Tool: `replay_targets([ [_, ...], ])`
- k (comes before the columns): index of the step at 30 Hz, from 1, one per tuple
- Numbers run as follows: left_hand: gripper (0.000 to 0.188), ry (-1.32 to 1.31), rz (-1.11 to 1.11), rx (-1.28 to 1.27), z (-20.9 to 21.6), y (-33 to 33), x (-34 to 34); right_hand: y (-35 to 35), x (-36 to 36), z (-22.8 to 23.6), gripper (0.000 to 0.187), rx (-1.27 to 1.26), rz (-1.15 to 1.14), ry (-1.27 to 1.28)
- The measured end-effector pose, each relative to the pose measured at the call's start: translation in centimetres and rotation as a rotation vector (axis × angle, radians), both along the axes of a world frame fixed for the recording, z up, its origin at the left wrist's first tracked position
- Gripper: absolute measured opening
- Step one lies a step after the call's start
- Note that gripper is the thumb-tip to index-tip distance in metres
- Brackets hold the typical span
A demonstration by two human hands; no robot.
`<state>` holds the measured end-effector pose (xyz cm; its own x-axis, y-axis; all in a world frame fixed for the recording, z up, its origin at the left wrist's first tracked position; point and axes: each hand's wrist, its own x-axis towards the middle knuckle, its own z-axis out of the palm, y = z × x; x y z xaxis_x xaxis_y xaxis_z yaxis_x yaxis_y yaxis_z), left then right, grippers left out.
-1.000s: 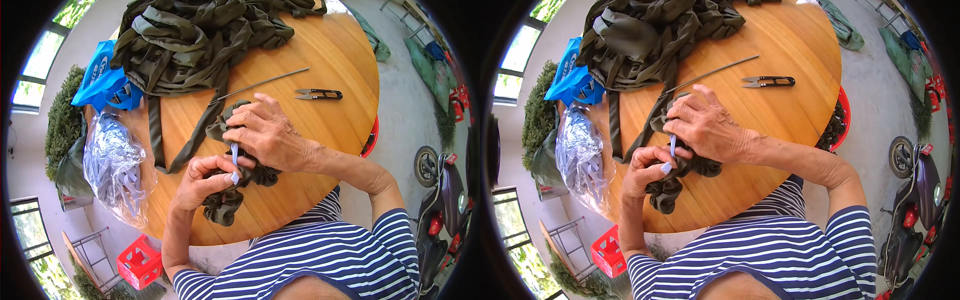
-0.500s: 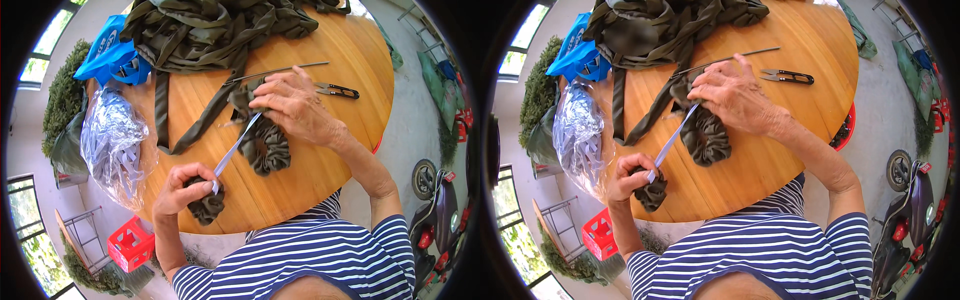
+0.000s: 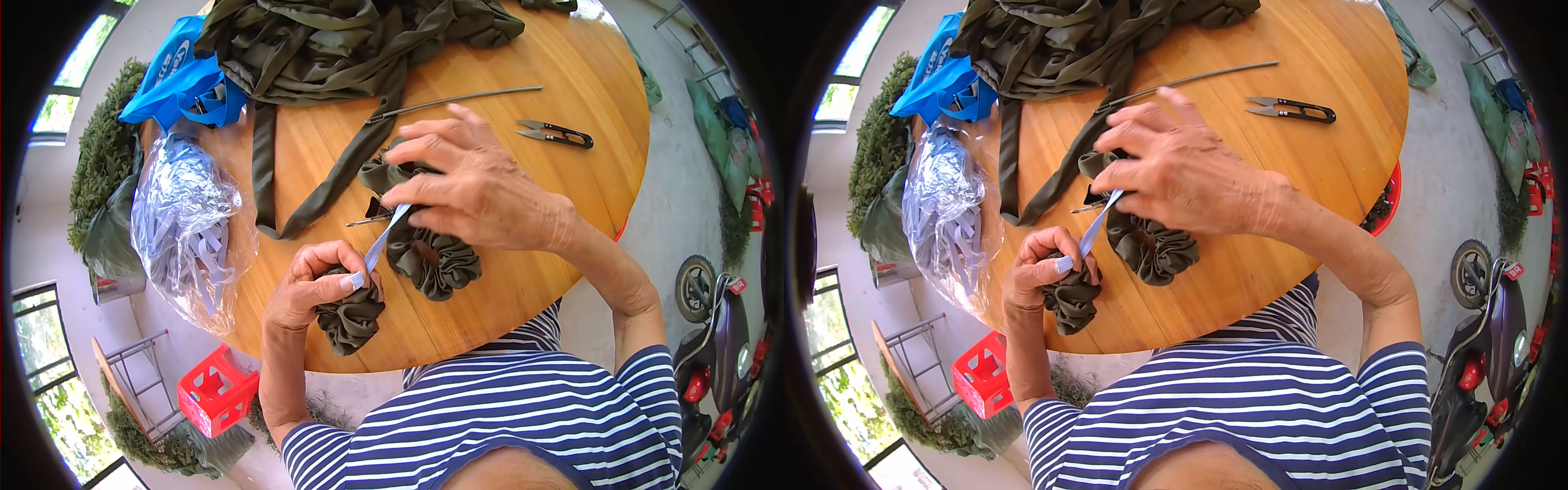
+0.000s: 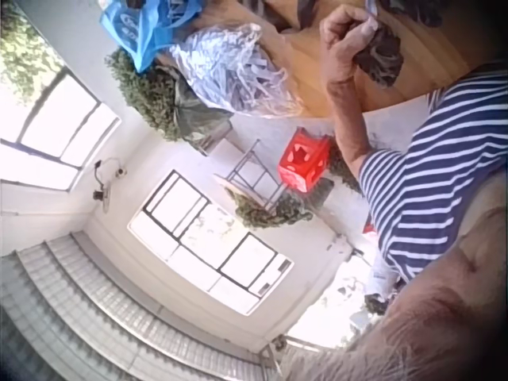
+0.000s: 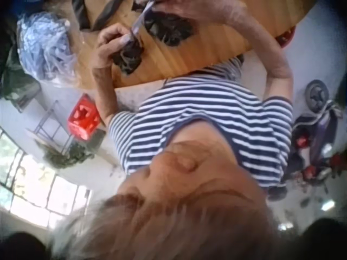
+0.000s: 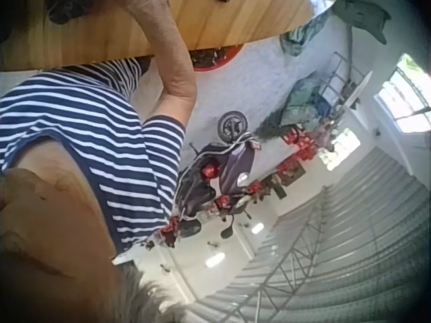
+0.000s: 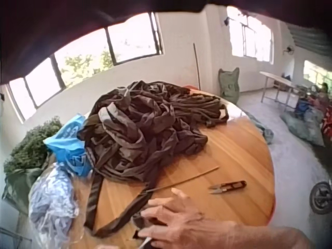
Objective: The person assembles camouflage netting bands by gathering green fabric strips, threading a white elastic band through them, and securing the assembly with a metal clip. The person uses a knife to trim excess elastic and places finished bands into a red bucket.
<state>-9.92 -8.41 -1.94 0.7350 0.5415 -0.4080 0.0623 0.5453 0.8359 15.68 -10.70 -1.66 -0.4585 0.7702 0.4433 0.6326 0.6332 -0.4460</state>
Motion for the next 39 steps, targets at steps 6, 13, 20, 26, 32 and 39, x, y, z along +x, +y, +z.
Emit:
replay_targets([
  [6, 0.018, -0.003, 0.012, 0.013, -0.6, 0.0, 0.2, 0.9, -2.2, -1.0, 0.016, 0.117, 0.126, -0.1],
  [13, 0.022, -0.048, 0.145, -0.023, -0.1, -0.7, 1.9, 1.3, -1.1, -0.5, 0.019, -0.081, 0.147, -0.072],
  [20, 0.022, -0.14, 0.149, -0.098, -0.7, -0.9, 1.8, -0.9, 6.0, 0.8, 0.026, 0.069, -0.525, -0.196],
  [26, 0.02, -0.334, 0.205, -0.212, -2.1, -0.8, 1.2, -3.3, 12.0, -2.3, 0.029, -0.126, -0.66, -0.327],
  [32, 0.022, -0.407, 0.327, -0.301, -2.2, -2.1, 1.6, -3.5, 11.3, -3.8, 0.025, -0.056, -0.659, 0.021],
  [39, 0.017, -0.666, 0.394, -0.391, -2.7, -4.6, 2.9, -7.6, 5.6, -0.5, 0.026, -0.876, -0.244, 1.325],
])
